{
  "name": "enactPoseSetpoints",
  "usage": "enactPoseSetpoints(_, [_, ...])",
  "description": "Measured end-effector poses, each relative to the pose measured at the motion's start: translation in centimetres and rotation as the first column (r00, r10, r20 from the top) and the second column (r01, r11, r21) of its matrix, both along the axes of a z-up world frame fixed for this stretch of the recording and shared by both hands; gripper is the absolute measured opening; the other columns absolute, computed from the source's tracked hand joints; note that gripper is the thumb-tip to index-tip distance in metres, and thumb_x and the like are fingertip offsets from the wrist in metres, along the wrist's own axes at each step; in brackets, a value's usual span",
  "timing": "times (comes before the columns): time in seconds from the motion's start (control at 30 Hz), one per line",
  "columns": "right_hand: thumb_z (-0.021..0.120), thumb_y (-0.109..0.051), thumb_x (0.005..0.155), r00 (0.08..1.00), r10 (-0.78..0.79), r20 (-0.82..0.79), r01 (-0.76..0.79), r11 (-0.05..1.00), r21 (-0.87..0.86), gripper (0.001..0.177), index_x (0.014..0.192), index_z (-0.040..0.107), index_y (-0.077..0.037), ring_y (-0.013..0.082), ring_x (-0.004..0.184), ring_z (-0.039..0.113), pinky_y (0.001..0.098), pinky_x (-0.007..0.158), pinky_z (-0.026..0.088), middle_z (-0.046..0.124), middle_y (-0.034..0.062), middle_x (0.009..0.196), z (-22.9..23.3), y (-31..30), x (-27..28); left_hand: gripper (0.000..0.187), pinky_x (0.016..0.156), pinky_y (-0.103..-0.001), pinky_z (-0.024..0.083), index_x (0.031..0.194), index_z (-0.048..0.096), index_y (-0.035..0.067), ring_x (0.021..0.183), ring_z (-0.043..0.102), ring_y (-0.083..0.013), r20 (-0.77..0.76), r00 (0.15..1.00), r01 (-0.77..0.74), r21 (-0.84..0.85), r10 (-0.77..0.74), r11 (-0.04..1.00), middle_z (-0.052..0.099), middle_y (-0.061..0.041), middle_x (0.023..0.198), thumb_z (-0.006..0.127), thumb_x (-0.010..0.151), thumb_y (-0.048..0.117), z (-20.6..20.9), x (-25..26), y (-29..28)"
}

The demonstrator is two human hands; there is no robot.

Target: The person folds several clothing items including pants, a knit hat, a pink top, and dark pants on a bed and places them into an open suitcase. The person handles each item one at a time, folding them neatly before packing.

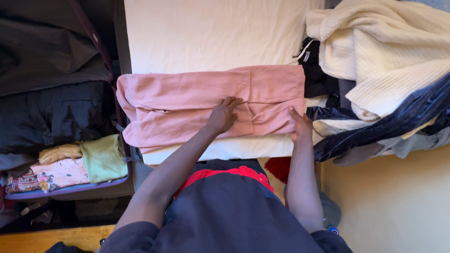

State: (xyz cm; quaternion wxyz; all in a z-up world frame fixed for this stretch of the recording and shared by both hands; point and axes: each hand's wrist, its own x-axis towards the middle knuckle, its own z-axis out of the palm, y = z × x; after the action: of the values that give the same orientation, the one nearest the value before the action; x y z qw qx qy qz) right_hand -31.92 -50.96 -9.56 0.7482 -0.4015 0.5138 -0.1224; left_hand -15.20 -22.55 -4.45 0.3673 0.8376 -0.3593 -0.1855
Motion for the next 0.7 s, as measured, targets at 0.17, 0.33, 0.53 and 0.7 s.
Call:
enactPoseSetpoints(0.17, [0.084,-0.015,0.086,0.963,0.125,0.24,-0.158,0.98,0.124,0.053,0.131,0.059,-0.003,0.0173,0.112,0.067,0.035,0.102,0.052,0.068,0.0061,0.122,1.4,-2.4,1.3,0.066,0.093,-0.049,0.049,0.141,0.054,0.011,0.119,0.056,-0.0333,0.092,0.996,-0.016,0.151,0.002,0.988,0.055,-0.01,0.136,0.076,0.08,0.013,0.4,-2.0,-1.1])
enactPoseSetpoints(0.33, [0.083,-0.025,0.084,0.979,0.155,-0.131,-0.133,0.978,0.16,0.057,0.128,0.061,0.003,0.0211,0.11,0.069,0.0392,0.094,0.054,0.07,0.0108,0.123,2.8,-4.1,3.2,0.066,0.095,-0.049,0.049,0.141,0.054,0.009,0.122,0.056,-0.0319,0.069,0.996,-0.069,0.126,0.06,0.99,0.053,-0.01,0.139,0.076,0.078,0.013,1.1,-3.1,-1.9])
enactPoseSetpoints(0.53, [0.085,-0.012,0.083,0.911,0.379,-0.161,-0.408,0.887,-0.216,0.062,0.139,0.059,-0.003,0.0168,0.109,0.064,0.0291,0.097,0.048,0.07,0.01,0.122,3.0,-3.6,5.1,0.074,0.101,-0.049,0.046,0.147,0.049,0.01,0.127,0.051,-0.0332,0.023,1.0,-0.023,0.162,0.02,0.987,0.047,-0.011,0.146,0.075,0.078,0.012,0.2,-2.7,-1.6])
enactPoseSetpoints(0.7, [0.078,-0.003,0.084,0.943,0.285,0.17,-0.27,0.957,-0.106,0.054,0.135,0.059,-0.002,0.0168,0.104,0.069,0.0306,0.095,0.056,0.071,0.0084,0.116,4.8,-2.6,4.4,0.078,0.108,-0.05,0.042,0.151,0.045,0.011,0.133,0.047,-0.0346,-0.04,0.999,-0.015,0.161,0.021,0.987,0.043,-0.01,0.152,0.072,0.078,0.012,-0.9,-3.0,-1.0])
